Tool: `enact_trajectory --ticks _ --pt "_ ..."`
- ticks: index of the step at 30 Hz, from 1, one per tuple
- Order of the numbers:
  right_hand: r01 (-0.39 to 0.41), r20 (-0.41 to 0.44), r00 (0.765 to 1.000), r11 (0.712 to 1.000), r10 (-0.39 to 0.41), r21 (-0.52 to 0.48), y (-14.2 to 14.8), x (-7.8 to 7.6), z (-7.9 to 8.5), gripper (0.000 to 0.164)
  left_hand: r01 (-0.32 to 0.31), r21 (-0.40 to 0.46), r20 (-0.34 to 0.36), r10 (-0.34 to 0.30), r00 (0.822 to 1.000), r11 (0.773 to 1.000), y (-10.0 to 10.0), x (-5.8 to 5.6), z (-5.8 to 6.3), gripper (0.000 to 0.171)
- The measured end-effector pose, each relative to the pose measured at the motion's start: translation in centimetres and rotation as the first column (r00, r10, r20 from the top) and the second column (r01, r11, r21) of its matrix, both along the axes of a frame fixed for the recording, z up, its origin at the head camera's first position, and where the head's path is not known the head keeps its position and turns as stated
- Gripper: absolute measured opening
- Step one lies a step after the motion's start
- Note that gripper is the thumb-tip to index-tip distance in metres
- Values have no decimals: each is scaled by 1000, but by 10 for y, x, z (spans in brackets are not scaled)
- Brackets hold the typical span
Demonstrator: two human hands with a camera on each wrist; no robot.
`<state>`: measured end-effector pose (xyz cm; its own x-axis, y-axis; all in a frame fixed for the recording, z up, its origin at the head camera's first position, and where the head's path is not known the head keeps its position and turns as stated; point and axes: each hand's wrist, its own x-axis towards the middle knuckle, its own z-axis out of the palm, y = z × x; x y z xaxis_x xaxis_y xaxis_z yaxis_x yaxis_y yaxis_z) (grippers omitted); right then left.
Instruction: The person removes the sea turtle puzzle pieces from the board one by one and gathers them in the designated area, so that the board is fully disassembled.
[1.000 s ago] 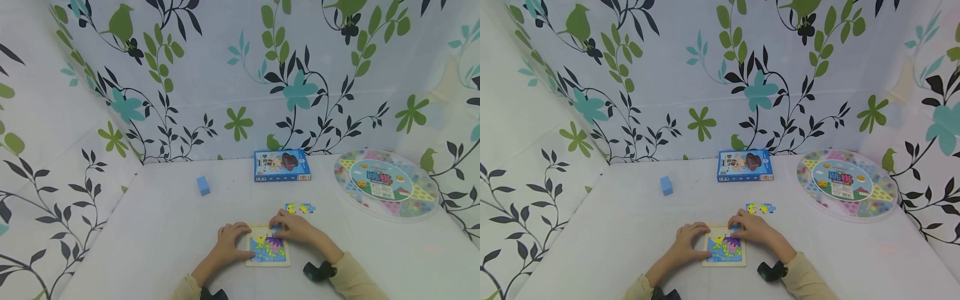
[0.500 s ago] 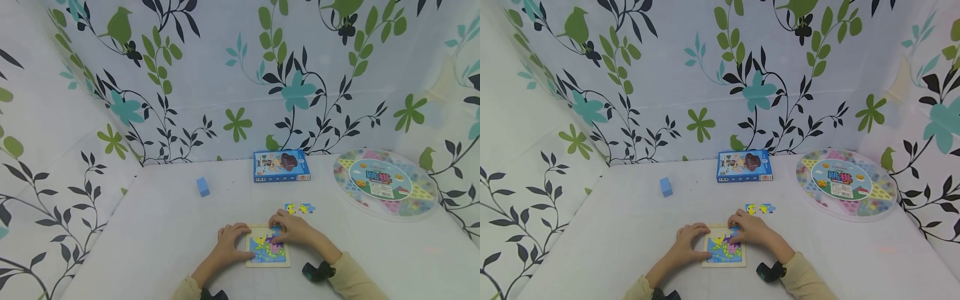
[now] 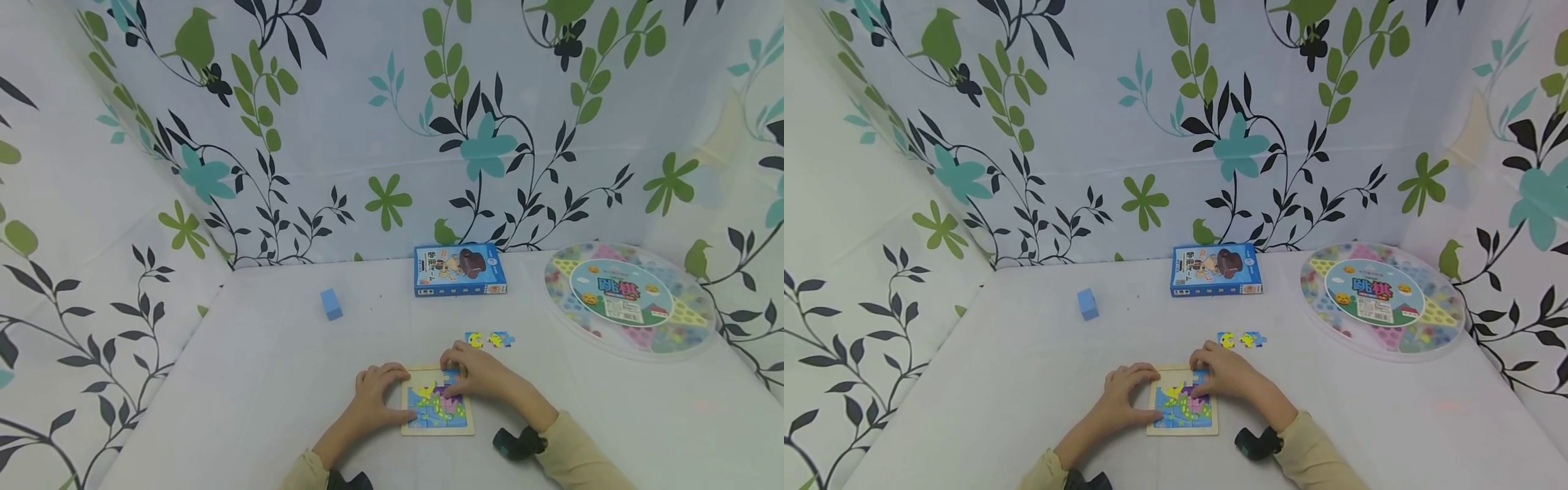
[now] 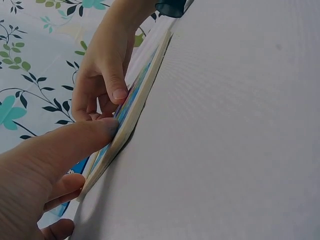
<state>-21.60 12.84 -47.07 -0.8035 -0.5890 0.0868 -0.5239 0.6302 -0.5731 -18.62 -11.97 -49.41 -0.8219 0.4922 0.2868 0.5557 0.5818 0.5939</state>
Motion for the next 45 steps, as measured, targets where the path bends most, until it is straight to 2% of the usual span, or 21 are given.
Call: enact_trajectory --ticks 8,12,15,24,35,42,45 --pt "27 -14 1000 998 -28 -60 -1 0 -1 33 0 -11 12 1 1000 1000 0 -1 3 56" --pt "54 20 998 995 -52 -86 -2 2 -2 32 -7 -18 29 7 1000 1000 0 0 3 57" --pt "64 46 997 995 -61 -83 -3 3 -3 31 -11 -24 38 12 999 1000 -1 2 1 57" --pt "66 45 997 997 -65 -39 -6 2 -3 32 -9 -15 15 9 1000 1000 -1 0 2 56" --pt "63 107 993 992 -51 -111 -5 -1 -2 32 -3 -10 15 3 1000 1000 1 -2 4 56" --pt "28 169 986 988 -2 -154 5 -3 -3 34 -13 -23 40 14 999 1000 1 -2 2 57" --pt "-6 163 986 985 35 -174 9 -4 -2 34 -15 -20 35 15 999 1000 1 -2 2 56"
